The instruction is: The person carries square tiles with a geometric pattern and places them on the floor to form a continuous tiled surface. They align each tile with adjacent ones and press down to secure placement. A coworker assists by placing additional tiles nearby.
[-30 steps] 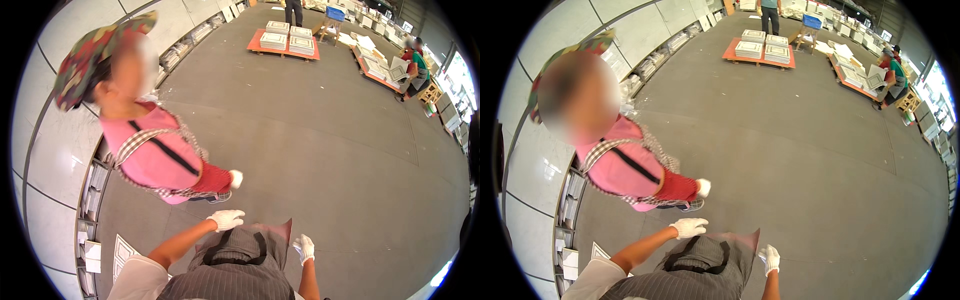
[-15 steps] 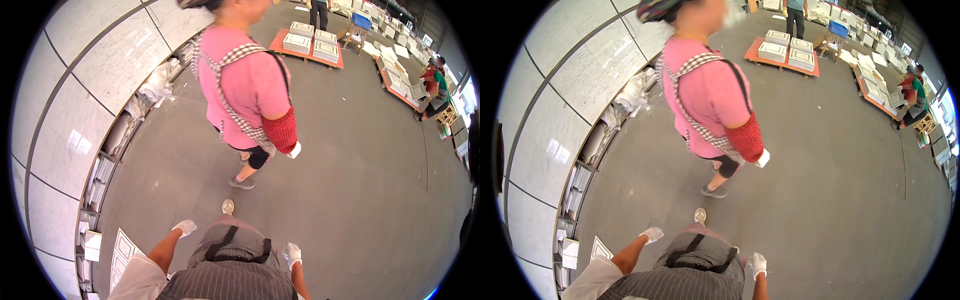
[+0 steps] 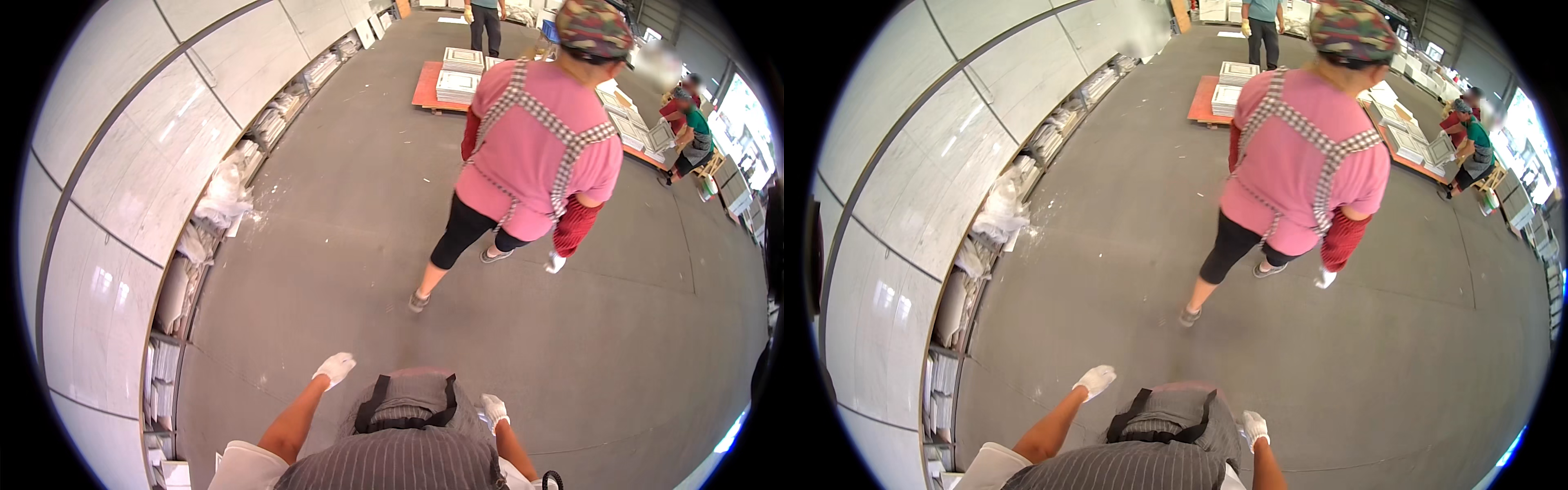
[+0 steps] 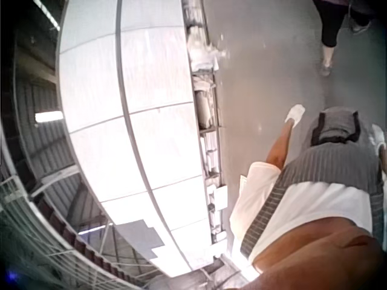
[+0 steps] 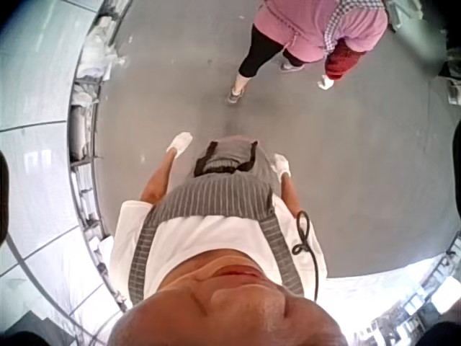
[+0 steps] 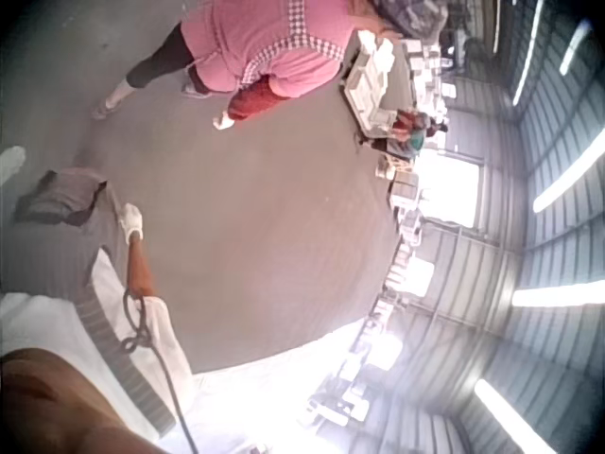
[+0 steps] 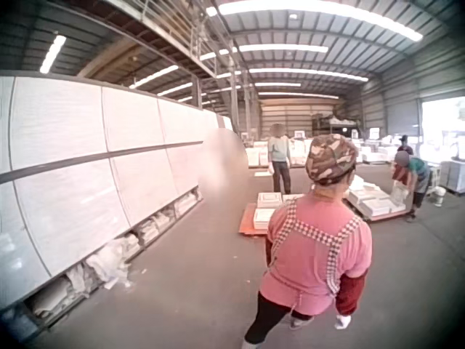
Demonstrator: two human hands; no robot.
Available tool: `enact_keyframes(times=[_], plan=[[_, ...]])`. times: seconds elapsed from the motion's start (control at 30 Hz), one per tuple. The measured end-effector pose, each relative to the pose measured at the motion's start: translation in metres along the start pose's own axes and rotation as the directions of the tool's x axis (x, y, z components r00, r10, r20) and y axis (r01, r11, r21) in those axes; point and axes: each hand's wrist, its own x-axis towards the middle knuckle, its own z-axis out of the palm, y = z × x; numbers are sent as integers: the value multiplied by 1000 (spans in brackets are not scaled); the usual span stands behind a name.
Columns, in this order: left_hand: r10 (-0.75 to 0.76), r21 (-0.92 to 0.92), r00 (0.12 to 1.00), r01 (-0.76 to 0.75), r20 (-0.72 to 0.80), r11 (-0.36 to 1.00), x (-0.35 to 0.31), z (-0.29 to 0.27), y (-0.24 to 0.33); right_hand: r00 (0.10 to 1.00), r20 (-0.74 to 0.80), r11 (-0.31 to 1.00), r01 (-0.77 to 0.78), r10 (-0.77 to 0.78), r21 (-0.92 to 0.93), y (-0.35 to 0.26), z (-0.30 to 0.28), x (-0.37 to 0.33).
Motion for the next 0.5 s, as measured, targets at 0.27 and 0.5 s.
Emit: enact_keyframes(times=[0.27, 0.5], plan=[[401, -254, 908, -363, 119, 897, 166, -120, 203, 971, -73, 972, -220, 226, 87, -226, 35, 33], [149, 57, 966, -164, 213, 985, 341, -194, 158, 967, 247, 128, 253, -65, -959, -370, -3, 253]])
